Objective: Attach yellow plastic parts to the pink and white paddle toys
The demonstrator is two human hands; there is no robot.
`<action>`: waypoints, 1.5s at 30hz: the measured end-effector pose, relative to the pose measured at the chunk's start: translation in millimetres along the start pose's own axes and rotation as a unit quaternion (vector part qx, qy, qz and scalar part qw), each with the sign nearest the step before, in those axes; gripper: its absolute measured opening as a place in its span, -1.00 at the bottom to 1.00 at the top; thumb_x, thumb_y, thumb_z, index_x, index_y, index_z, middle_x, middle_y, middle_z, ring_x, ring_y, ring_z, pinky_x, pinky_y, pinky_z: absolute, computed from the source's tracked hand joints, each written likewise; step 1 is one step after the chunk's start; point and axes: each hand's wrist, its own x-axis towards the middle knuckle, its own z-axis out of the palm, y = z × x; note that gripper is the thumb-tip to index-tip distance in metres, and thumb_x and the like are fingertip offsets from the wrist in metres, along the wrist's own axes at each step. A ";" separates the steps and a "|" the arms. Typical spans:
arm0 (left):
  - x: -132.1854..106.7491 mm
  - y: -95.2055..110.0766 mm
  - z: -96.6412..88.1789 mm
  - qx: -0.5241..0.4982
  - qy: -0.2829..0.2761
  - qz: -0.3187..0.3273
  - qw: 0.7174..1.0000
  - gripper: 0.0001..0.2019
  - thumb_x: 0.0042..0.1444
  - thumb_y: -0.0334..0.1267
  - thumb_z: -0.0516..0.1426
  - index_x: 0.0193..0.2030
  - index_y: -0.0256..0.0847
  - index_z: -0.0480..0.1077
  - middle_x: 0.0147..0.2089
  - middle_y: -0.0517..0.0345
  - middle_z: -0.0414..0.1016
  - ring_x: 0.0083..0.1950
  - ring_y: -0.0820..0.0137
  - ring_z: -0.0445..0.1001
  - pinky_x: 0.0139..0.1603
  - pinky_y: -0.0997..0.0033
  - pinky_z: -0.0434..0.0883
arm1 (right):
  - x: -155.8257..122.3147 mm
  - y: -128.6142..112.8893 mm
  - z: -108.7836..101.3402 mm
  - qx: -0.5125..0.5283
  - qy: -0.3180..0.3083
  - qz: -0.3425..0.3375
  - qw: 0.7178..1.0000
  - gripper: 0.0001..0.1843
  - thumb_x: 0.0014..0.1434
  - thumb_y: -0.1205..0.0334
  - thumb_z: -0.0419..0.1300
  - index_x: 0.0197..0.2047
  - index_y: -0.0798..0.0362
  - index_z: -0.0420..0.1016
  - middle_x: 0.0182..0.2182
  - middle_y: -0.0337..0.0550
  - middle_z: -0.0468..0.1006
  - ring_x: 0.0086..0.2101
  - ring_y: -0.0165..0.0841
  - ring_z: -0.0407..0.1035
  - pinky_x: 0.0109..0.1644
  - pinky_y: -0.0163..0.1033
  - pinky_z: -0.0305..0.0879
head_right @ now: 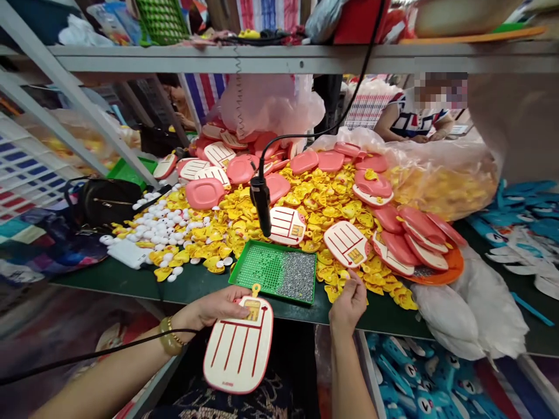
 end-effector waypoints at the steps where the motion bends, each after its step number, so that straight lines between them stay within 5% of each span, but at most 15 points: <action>1: -0.4 -0.2 2.4 0.006 0.003 0.005 1.000 -0.58 -0.29 -0.16 0.45 -0.30 -0.34 0.48 -0.33 0.06 0.59 -0.41 0.42 0.53 -0.37 0.52 0.47 | -5.1 -10.2 1.2 0.082 -0.017 0.111 0.990 -0.71 0.17 -0.03 0.18 -0.21 0.03 0.43 -0.37 -0.21 0.38 -0.46 -0.46 0.23 -0.38 -0.30 0.23; 4: -4.3 -2.4 8.9 0.025 0.012 0.018 0.999 -0.58 -0.24 -0.15 0.43 -0.26 -0.34 0.48 -0.32 0.07 0.58 -0.41 0.45 0.52 -0.38 0.54 0.44 | -26.4 -37.8 6.7 0.249 -0.159 0.369 0.881 -0.70 0.06 0.01 0.28 -0.28 0.05 0.41 -0.42 -0.23 0.37 -0.54 -0.53 0.15 -0.50 -0.39 0.16; 6: -8.1 -6.0 11.6 0.036 0.018 0.023 0.999 -0.57 -0.24 -0.15 0.43 -0.25 -0.34 0.48 -0.33 0.09 0.57 -0.42 0.47 0.50 -0.39 0.55 0.42 | -47.1 -50.2 12.1 0.274 -0.234 0.458 0.813 -0.63 0.00 0.00 0.32 -0.23 0.10 0.46 -0.37 -0.16 0.41 -0.51 -0.52 0.18 -0.51 -0.40 0.19; 8: -12.3 -11.3 12.3 0.037 0.022 0.022 0.999 -0.57 -0.25 -0.15 0.43 -0.27 -0.32 0.46 -0.34 0.13 0.56 -0.44 0.49 0.49 -0.42 0.56 0.40 | -71.1 -55.6 18.1 0.254 -0.282 0.494 0.782 -0.55 -0.09 0.09 0.41 -0.16 0.14 0.50 -0.34 -0.14 0.44 -0.51 -0.55 0.17 -0.53 -0.43 0.17; 11: -18.9 -19.5 11.0 0.043 0.026 0.019 0.999 -0.57 -0.26 -0.13 0.42 -0.29 -0.31 0.44 -0.38 0.19 0.53 -0.47 0.51 0.45 -0.46 0.59 0.36 | -103.7 -51.3 26.3 0.177 -0.295 0.498 0.796 -0.50 -0.24 0.20 0.50 -0.18 0.13 0.55 -0.38 -0.21 0.47 -0.56 -0.60 0.11 -0.59 -0.48 0.06; 14: -25.6 -23.8 7.7 0.050 0.014 0.026 0.998 -0.57 -0.24 -0.11 0.41 -0.28 -0.30 0.44 -0.37 0.20 0.52 -0.46 0.52 0.44 -0.44 0.58 0.36 | -123.0 -42.2 31.1 0.099 -0.275 0.488 0.822 -0.49 -0.25 0.04 0.50 -0.21 0.09 0.57 -0.40 -0.21 0.52 -0.57 -0.55 0.18 -0.58 -0.43 0.09; 19: -40.4 -22.7 -1.7 0.058 -0.011 0.048 0.997 -0.55 -0.19 -0.13 0.40 -0.19 -0.31 0.43 -0.29 0.15 0.53 -0.37 0.48 0.46 -0.34 0.55 0.38 | -133.2 -43.8 30.9 0.137 -0.372 0.500 0.770 -0.45 -0.11 -0.08 0.38 -0.11 0.08 0.55 -0.19 -0.06 0.56 -0.34 -0.33 0.41 -0.33 -0.24 0.38; 22: -51.8 -23.8 -7.1 0.020 -0.022 0.080 0.996 -0.53 -0.21 -0.24 0.41 -0.14 -0.27 0.40 -0.24 0.17 0.52 -0.30 0.47 0.47 -0.30 0.56 0.38 | -135.5 -49.6 31.4 0.193 -0.389 0.497 0.751 -0.48 -0.15 0.11 0.43 -0.09 0.06 0.53 -0.20 -0.14 0.53 -0.47 -0.51 0.27 -0.45 -0.39 0.31; 26: -61.4 -30.5 -12.9 -0.043 -0.030 0.087 0.995 -0.54 -0.26 -0.34 0.41 -0.15 -0.27 0.44 -0.22 0.15 0.56 -0.26 0.45 0.50 -0.22 0.54 0.41 | -136.1 -50.5 38.6 0.232 -0.356 0.524 0.738 -0.57 0.09 -0.13 0.28 -0.19 0.06 0.47 -0.35 -0.18 0.48 -0.60 -0.58 0.07 -0.60 -0.48 0.16; 32: -61.0 -22.6 -26.6 0.004 -0.027 0.063 0.998 -0.44 -0.25 -0.28 0.40 -0.01 -0.25 0.51 -0.14 0.08 0.61 -0.25 0.39 0.54 -0.17 0.46 0.45 | -137.8 -48.5 54.1 0.166 -0.308 0.484 0.802 -0.45 0.07 -0.32 0.20 -0.25 0.05 0.40 -0.38 -0.17 0.51 -0.61 -0.54 0.14 -0.63 -0.43 0.13; 38: -45.6 -11.1 -5.9 0.131 -0.026 0.053 0.990 -0.63 -0.32 -0.24 0.43 -0.30 -0.27 0.54 -0.39 0.23 0.55 -0.43 0.49 0.44 -0.42 0.58 0.34 | -130.9 -56.9 56.3 0.002 -0.317 0.365 0.876 -0.37 -0.19 -0.35 0.35 -0.45 0.12 0.44 -0.62 -0.22 0.45 -0.65 -0.46 0.24 -0.63 -0.36 0.13; 41: -40.2 -12.1 6.0 0.090 -0.074 0.043 0.992 -0.57 -0.32 -0.15 0.44 -0.25 -0.24 0.54 -0.34 0.22 0.55 -0.38 0.48 0.46 -0.32 0.55 0.39 | -115.8 -70.1 50.9 -0.058 -0.355 0.309 0.880 -0.35 -0.19 -0.35 0.35 -0.38 0.14 0.54 -0.52 -0.12 0.53 -0.58 -0.38 0.36 -0.56 -0.30 0.26; 45: -40.6 -10.7 7.7 0.061 -0.143 0.020 0.988 -0.41 -0.34 -0.12 0.46 -0.08 -0.18 0.52 -0.22 0.20 0.57 -0.26 0.43 0.49 -0.20 0.49 0.43 | -98.7 -91.1 48.5 -0.098 -0.428 0.280 0.854 -0.32 -0.20 -0.33 0.36 -0.24 0.12 0.60 -0.29 -0.01 0.60 -0.42 -0.27 0.46 -0.40 -0.19 0.44</action>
